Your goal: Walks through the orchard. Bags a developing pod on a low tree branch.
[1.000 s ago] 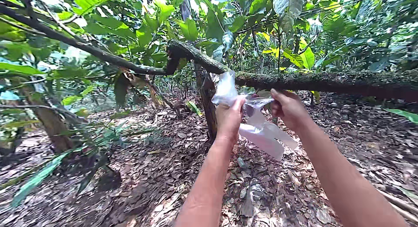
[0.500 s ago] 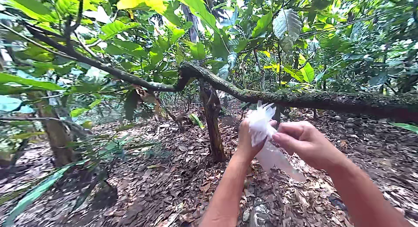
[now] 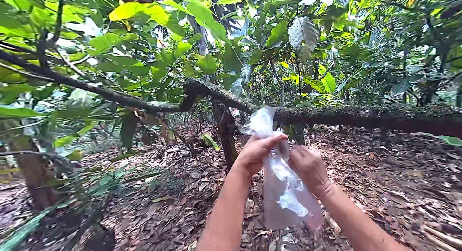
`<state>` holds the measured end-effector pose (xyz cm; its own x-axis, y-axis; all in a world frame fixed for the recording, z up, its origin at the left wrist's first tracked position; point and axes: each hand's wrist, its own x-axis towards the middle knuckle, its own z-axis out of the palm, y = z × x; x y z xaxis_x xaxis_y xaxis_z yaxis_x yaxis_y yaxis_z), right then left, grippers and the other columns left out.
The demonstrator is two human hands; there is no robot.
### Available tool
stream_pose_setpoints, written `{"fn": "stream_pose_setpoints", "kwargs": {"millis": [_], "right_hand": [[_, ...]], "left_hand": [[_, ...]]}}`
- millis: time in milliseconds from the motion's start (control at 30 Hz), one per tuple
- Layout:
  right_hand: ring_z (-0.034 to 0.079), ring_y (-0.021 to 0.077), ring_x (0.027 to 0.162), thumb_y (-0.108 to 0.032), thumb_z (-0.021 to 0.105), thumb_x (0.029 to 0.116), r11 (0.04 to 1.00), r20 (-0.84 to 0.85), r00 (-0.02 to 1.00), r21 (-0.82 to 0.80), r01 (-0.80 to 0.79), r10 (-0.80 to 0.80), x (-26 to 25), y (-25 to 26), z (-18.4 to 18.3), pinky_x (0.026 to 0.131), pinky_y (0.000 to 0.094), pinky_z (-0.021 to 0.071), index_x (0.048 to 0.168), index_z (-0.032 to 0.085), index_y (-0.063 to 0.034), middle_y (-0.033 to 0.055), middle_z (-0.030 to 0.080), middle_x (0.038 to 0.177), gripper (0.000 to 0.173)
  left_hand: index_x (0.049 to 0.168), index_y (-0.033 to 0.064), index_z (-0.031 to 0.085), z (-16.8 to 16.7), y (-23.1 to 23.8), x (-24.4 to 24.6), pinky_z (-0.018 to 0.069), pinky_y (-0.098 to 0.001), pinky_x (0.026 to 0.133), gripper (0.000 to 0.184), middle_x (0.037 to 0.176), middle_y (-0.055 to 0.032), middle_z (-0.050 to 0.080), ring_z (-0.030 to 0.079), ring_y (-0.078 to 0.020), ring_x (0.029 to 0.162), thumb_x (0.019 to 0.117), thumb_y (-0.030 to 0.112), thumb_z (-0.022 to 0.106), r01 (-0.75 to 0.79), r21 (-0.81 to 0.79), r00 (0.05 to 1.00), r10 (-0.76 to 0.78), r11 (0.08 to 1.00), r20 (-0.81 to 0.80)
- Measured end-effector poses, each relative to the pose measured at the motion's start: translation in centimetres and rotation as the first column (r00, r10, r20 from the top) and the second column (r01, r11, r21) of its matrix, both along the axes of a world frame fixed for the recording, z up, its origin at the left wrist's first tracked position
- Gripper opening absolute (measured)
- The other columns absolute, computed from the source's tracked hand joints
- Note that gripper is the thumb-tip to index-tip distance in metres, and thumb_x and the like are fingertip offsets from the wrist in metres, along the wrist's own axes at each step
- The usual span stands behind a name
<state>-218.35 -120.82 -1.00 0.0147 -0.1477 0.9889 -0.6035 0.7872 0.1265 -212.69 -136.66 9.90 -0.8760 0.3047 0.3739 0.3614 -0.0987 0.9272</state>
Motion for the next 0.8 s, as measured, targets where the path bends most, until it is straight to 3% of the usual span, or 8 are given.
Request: {"fn": "stream_pose_setpoints", "kwargs": {"millis": [67, 200, 267, 367, 467, 533, 700, 800], "right_hand": [[0.067, 0.0233, 0.065, -0.010, 0.058, 0.0972, 0.995, -0.050, 0.997, 0.079, -0.057, 0.061, 1.7, -1.1, 0.4, 0.051, 0.0347, 0.0537, 0.075, 0.063, -0.0041, 0.0098, 0.062, 0.070, 0.023], [0.067, 0.0234, 0.074, -0.015, 0.055, 0.1011, 0.978, 0.003, 0.991, 0.157, -0.136, 0.137, 4.7, -1.3, 3.3, 0.057, 0.0357, 0.0546, 0.082, 0.064, -0.0069, 0.0081, 0.064, 0.079, 0.022], [0.067, 0.0215, 0.076, -0.013, 0.055, 0.1000, 0.967, 0.015, 0.975, 0.128, -0.220, 0.220, 4.7, -0.7, 5.2, 0.060, 0.0357, 0.0558, 0.084, 0.065, -0.0056, 0.0080, 0.065, 0.083, 0.020], [0.068, 0.0162, 0.086, -0.007, 0.057, 0.0982, 0.908, 0.120, 0.902, 0.012, -0.419, 0.415, 3.4, 0.1, 7.3, 0.076, 0.0344, 0.0596, 0.091, 0.066, -0.0010, 0.0089, 0.067, 0.094, 0.013], [0.065, 0.0103, 0.069, -0.007, 0.058, 0.1000, 0.748, 0.229, 0.713, -0.268, -0.608, 0.662, 2.3, -0.2, 7.9, 0.065, 0.0295, 0.0584, 0.094, 0.067, -0.0018, 0.0043, 0.066, 0.080, 0.012], [0.066, 0.0113, 0.065, -0.006, 0.060, 0.0991, 0.650, 0.259, 0.598, -0.376, -0.661, 0.758, 2.2, -0.4, 7.9, 0.062, 0.0301, 0.0594, 0.094, 0.067, -0.0023, 0.0045, 0.068, 0.076, 0.010], [0.063, 0.0126, 0.057, -0.005, 0.060, 0.0984, 0.618, 0.308, 0.537, -0.437, -0.653, 0.785, 2.4, -0.1, 7.4, 0.054, 0.0291, 0.0556, 0.095, 0.063, -0.0035, 0.0056, 0.066, 0.074, 0.005], [0.062, 0.0127, 0.061, -0.007, 0.058, 0.0997, 0.673, 0.320, 0.593, -0.402, -0.621, 0.738, 1.9, 0.2, 7.2, 0.057, 0.0302, 0.0550, 0.097, 0.062, -0.0037, 0.0054, 0.065, 0.075, 0.006]], "left_hand": [[0.107, 0.0009, 0.069, -0.3, 0.1, 0.4, 0.0605, -0.0310, 0.077, 0.012, 0.088, -0.0081, 0.073, 0.070, -0.0141, 0.078, 0.0996, 0.009, 0.064, -0.054, -0.087, 0.996, 0.046, 0.995, -0.082], [0.106, 0.0033, 0.068, -0.3, -0.4, 1.0, 0.0589, -0.0280, 0.074, 0.011, 0.086, -0.0039, 0.072, 0.069, -0.0099, 0.077, 0.0998, 0.009, 0.062, -0.185, -0.257, 0.971, 0.137, 0.949, -0.195], [0.109, 0.0039, 0.065, -0.1, -0.9, 1.1, 0.0591, -0.0285, 0.074, 0.014, 0.086, -0.0039, 0.071, 0.069, -0.0104, 0.077, 0.0981, 0.004, 0.057, -0.196, -0.264, 0.964, 0.137, 0.944, -0.227], [0.107, 0.0033, 0.066, -0.2, -1.3, 0.9, 0.0582, -0.0282, 0.076, 0.015, 0.088, -0.0029, 0.070, 0.067, -0.0093, 0.080, 0.0937, -0.001, 0.061, -0.183, -0.269, 0.960, 0.114, 0.946, -0.254], [0.111, 0.0021, 0.068, -0.1, -1.3, 0.4, 0.0599, -0.0307, 0.079, 0.022, 0.094, -0.0056, 0.072, 0.070, -0.0114, 0.085, 0.0888, 0.001, 0.070, -0.174, -0.258, 0.959, 0.104, 0.950, -0.262], [0.109, 0.0024, 0.069, -0.2, -1.2, -0.1, 0.0603, -0.0313, 0.079, 0.024, 0.094, -0.0058, 0.073, 0.070, -0.0120, 0.085, 0.0860, 0.003, 0.075, -0.179, -0.255, 0.950, 0.100, 0.950, -0.296], [0.103, 0.0030, 0.070, -0.6, -0.8, -1.0, 0.0602, -0.0331, 0.078, 0.022, 0.089, -0.0062, 0.073, 0.070, -0.0134, 0.082, 0.0820, 0.001, 0.078, -0.316, -0.254, 0.899, 0.203, 0.914, -0.389], [0.103, 0.0049, 0.070, -0.5, -0.6, -1.3, 0.0596, -0.0360, 0.080, 0.023, 0.091, -0.0056, 0.072, 0.070, -0.0137, 0.085, 0.0823, 0.006, 0.080, -0.409, -0.286, 0.848, 0.245, 0.866, -0.470]]}}
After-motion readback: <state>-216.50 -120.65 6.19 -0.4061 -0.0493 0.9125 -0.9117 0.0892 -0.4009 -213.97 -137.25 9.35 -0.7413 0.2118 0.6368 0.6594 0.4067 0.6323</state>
